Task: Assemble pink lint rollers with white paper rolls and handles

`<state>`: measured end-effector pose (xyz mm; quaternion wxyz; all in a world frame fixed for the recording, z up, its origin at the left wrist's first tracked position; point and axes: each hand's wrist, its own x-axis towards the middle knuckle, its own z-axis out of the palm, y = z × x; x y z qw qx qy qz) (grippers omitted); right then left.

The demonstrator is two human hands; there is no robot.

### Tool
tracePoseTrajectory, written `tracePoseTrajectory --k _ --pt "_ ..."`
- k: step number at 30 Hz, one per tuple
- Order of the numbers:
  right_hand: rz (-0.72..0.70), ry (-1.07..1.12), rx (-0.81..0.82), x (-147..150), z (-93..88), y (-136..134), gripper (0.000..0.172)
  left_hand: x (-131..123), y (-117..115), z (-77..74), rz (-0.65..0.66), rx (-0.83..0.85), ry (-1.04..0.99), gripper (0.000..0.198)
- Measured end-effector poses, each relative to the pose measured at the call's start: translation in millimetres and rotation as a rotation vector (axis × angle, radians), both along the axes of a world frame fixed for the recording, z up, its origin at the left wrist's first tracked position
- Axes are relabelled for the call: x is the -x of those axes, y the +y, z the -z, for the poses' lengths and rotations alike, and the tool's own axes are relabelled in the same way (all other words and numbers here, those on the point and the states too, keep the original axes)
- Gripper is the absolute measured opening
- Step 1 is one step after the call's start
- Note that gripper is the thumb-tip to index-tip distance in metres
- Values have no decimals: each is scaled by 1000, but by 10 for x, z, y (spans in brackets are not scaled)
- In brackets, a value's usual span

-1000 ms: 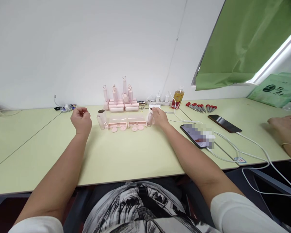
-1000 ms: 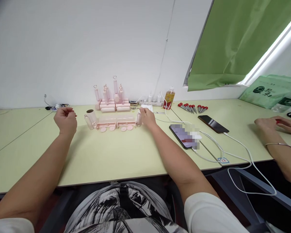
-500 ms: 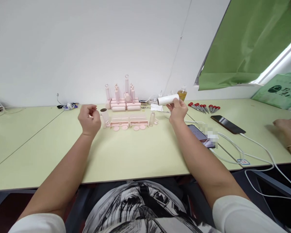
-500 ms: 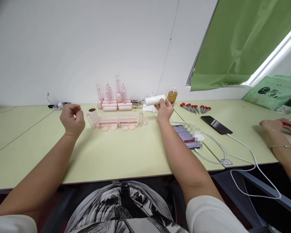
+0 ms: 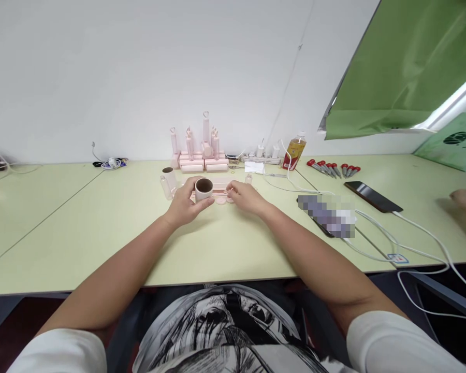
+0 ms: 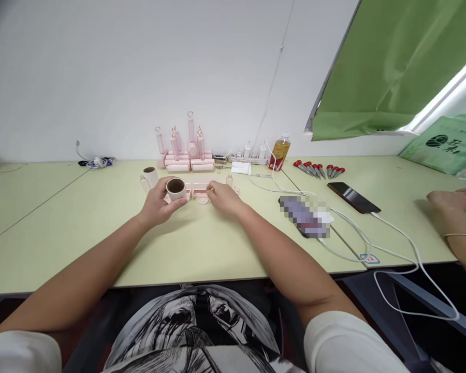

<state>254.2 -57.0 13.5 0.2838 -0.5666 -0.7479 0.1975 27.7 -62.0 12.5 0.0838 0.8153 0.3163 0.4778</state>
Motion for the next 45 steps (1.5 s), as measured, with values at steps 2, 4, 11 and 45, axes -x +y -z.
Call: tracePoseTrajectory --k 2,4,11,45 --pt "0 -170 32 -103 24 70 18 42 44 6 -26 87 8 45" --pt "-40 -223 49 -146 51 106 22 57 70 11 -55 148 -5 44" --pt "-41 -331 9 -92 43 66 37 28 65 9 -77 209 -46 44" --pt "-230 816 -105 378 239 -124 45 -39 8 28 25 289 322 42"
